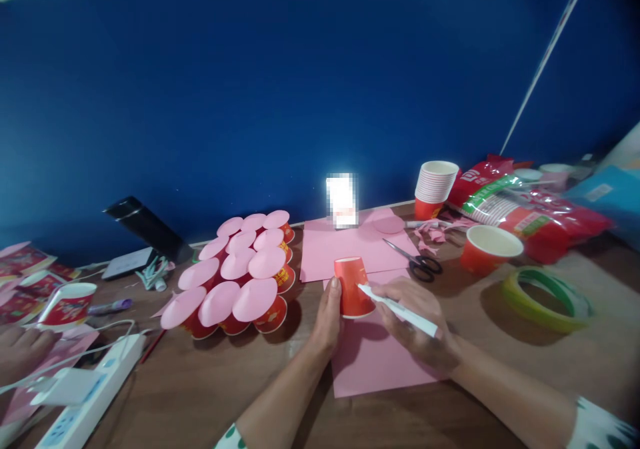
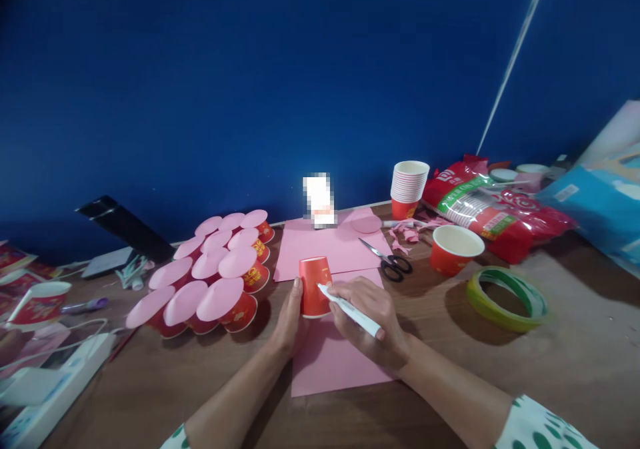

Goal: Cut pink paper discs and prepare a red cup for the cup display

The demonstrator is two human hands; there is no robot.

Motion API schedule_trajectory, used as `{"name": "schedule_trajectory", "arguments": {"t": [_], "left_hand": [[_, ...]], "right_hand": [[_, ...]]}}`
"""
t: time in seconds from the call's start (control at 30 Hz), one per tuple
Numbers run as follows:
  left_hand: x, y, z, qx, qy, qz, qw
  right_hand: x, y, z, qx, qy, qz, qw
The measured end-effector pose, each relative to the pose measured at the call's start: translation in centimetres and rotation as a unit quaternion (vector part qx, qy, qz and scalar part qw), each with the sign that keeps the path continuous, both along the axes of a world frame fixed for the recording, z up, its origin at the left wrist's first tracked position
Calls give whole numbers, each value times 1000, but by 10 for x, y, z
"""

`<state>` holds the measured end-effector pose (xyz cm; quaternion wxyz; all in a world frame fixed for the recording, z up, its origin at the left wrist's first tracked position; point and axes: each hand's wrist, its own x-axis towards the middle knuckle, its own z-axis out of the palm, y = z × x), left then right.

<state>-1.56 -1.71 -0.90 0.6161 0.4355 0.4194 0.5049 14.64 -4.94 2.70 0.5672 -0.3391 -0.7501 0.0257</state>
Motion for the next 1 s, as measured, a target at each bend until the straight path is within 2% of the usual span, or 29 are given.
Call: {"name": "schedule_trajectory", "arguments": {"t": [0.43,0.63,1.0], "left_hand": [[2,-3,7,14,-14,-18,1000],[3,-1,4,20,-24,-26,999],[-1,0,0,43,52,7,998]], "right_hand": [[-2,-1,1,0,-7,3,1000],[-3,0,-2,1,-5,0,1000],[0,2,1,45,0,-6,999]]}}
